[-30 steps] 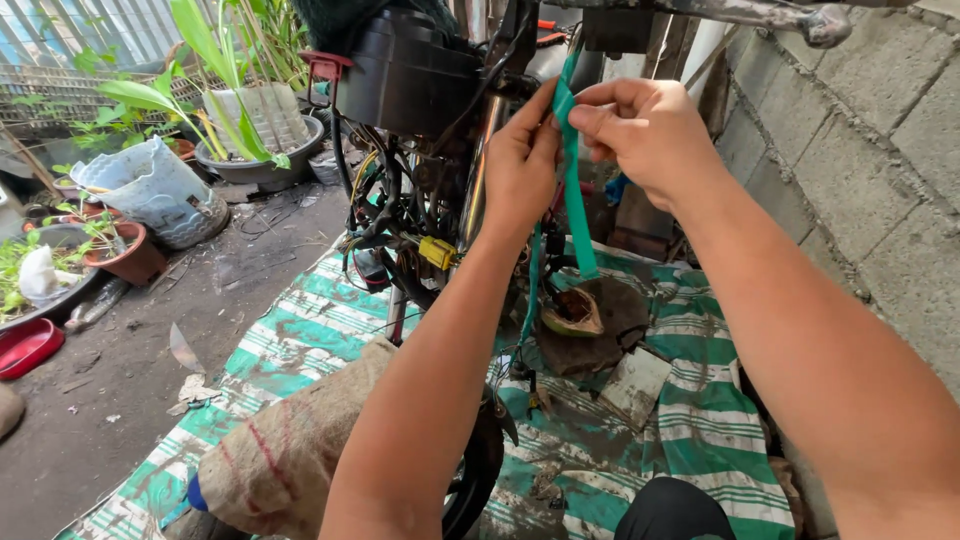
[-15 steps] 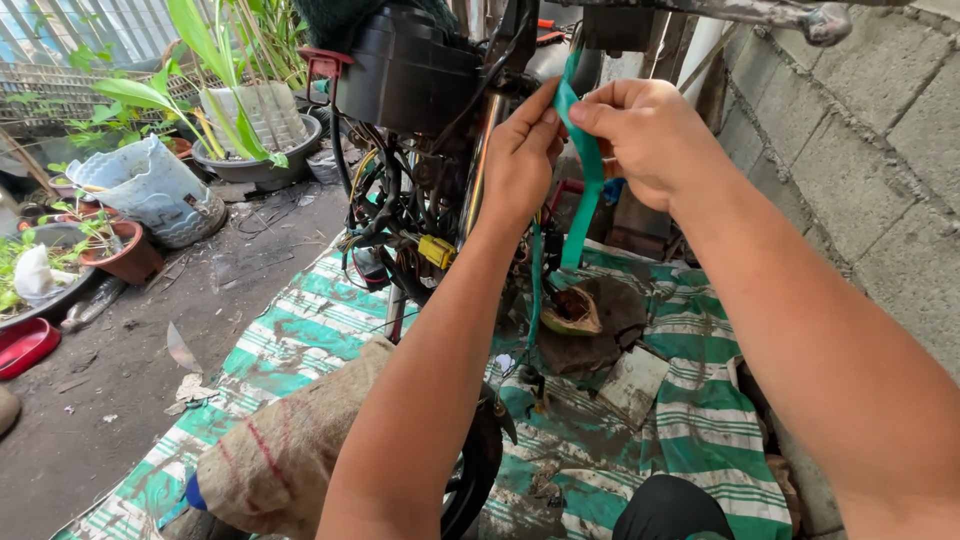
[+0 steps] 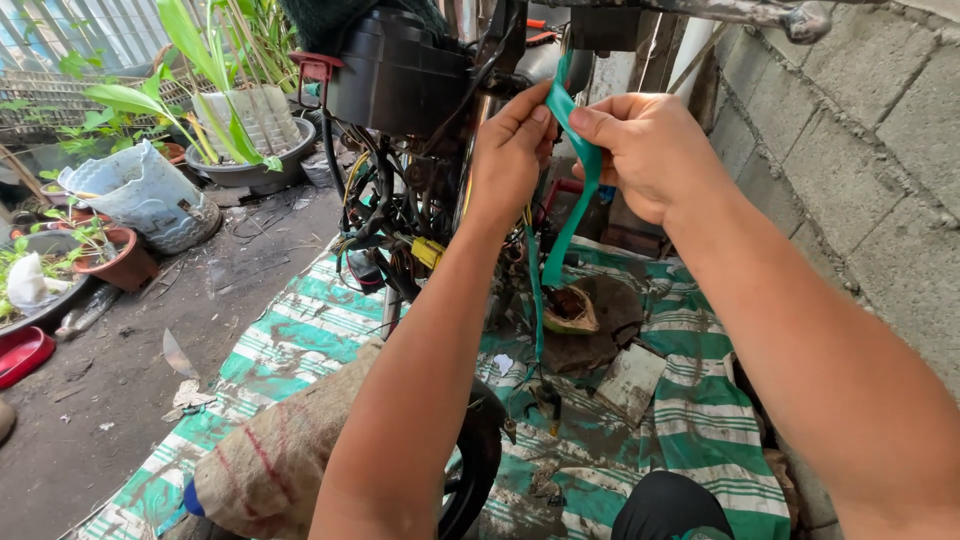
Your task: Wrapping electrical tape around a bundle of wires on a motorcycle's front end to secure the wiring harness.
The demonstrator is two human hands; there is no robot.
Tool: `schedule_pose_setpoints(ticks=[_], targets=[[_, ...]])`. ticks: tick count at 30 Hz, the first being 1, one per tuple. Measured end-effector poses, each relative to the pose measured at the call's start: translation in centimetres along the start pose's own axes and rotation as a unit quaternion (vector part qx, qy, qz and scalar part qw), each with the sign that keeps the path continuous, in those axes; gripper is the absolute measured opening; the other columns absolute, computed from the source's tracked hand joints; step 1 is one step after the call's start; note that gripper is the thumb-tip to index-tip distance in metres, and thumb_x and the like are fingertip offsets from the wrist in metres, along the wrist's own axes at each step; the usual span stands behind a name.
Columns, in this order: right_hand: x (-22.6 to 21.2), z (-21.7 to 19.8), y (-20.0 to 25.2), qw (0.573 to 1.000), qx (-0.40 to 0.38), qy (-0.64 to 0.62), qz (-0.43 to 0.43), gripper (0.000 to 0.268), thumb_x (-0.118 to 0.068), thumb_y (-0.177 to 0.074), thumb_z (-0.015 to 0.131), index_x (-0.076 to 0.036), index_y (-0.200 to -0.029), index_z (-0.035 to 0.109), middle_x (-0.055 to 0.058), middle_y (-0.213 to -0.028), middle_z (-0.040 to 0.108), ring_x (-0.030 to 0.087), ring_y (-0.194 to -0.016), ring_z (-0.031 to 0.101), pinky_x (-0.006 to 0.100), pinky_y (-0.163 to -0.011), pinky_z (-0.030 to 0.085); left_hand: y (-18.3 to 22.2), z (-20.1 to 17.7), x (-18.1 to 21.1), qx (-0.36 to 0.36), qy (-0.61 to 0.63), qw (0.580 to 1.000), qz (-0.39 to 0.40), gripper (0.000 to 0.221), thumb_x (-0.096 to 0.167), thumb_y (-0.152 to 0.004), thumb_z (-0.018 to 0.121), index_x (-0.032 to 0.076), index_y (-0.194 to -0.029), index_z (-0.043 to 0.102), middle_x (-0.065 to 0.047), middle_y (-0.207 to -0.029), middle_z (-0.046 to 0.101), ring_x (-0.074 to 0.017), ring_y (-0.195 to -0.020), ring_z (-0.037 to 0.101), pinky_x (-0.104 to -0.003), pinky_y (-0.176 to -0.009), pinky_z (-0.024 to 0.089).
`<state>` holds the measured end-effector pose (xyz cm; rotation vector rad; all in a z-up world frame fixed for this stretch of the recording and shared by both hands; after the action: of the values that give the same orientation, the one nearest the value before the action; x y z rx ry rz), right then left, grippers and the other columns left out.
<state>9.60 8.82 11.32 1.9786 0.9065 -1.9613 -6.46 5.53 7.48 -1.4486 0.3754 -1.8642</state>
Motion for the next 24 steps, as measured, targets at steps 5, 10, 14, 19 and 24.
schedule_pose_setpoints(ticks=[5, 10, 14, 19, 24], targets=[[-0.6, -0.3, 0.9, 0.998, 0.017, 0.052, 0.002, 0.018, -0.025, -0.105, 0.082, -0.008, -0.109, 0.08, 0.007, -0.096, 0.074, 0.021, -0.079, 0.063, 0.037, -0.069, 0.06, 0.7, 1.1, 2.8, -0.017, -0.02, 1.0, -0.002, 0.04, 0.029, -0.112, 0.056, 0.004, -0.137, 0.074, -0.001, -0.081, 0.05, -0.0117, -0.066, 0.037, -0.03, -0.057, 0.028], [-1.3, -0.4, 2.2, 0.992, 0.026, 0.118, 0.025, 0.025, -0.037, -0.109, 0.079, -0.012, -0.114, 0.079, 0.002, -0.058, 0.038, 0.017, -0.047, 0.022, 0.041, -0.045, 0.022, 1.0, 1.9, 5.3, 0.028, -0.161, 0.986, 0.019, 0.053, 0.056, -0.108, 0.052, 0.012, -0.105, 0.082, 0.007, -0.068, 0.045, -0.0085, -0.063, 0.041, -0.03, -0.059, 0.034], [-0.6, -0.8, 1.4, 0.997, 0.023, 0.079, -0.003, 0.019, -0.03, -0.108, 0.083, -0.012, -0.104, 0.079, 0.001, -0.065, 0.051, 0.015, -0.051, 0.031, 0.038, -0.047, 0.026, 0.5, 2.3, 5.5, 0.017, -0.195, 0.981, 0.013, 0.046, 0.049, -0.11, 0.053, 0.019, -0.074, 0.05, 0.004, -0.066, 0.046, -0.0103, -0.063, 0.04, -0.032, -0.06, 0.033], [0.1, -0.6, 0.6, 0.997, 0.009, 0.069, -0.02, 0.018, -0.029, -0.109, 0.081, -0.011, -0.106, 0.08, 0.001, -0.084, 0.068, 0.016, -0.061, 0.04, 0.036, -0.056, 0.039, 0.0, 2.0, 5.0, 0.012, -0.211, 0.977, -0.011, 0.047, 0.051, -0.108, 0.049, 0.016, -0.079, 0.061, -0.002, -0.067, 0.064, -0.015, -0.065, 0.063, -0.034, -0.063, 0.05], [0.6, -1.4, -0.1, 0.995, 0.027, 0.093, -0.011, 0.023, -0.033, -0.106, 0.083, -0.011, -0.113, 0.083, 0.001, -0.08, 0.066, 0.017, -0.063, 0.044, 0.041, -0.059, 0.042, 0.0, 1.6, 4.4, 0.026, -0.237, 0.968, -0.077, 0.043, 0.054, -0.104, 0.051, 0.016, -0.094, 0.068, 0.001, -0.083, 0.067, -0.0123, -0.083, 0.075, -0.032, -0.061, 0.065]])
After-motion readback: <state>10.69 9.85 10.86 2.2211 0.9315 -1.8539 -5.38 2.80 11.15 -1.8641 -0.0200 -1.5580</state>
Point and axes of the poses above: each hand's wrist, its own y-axis away from the middle knuckle, its own z-axis out of the palm, x = y × z, the point moved 9 cm from there along -y, towards the middle knuckle
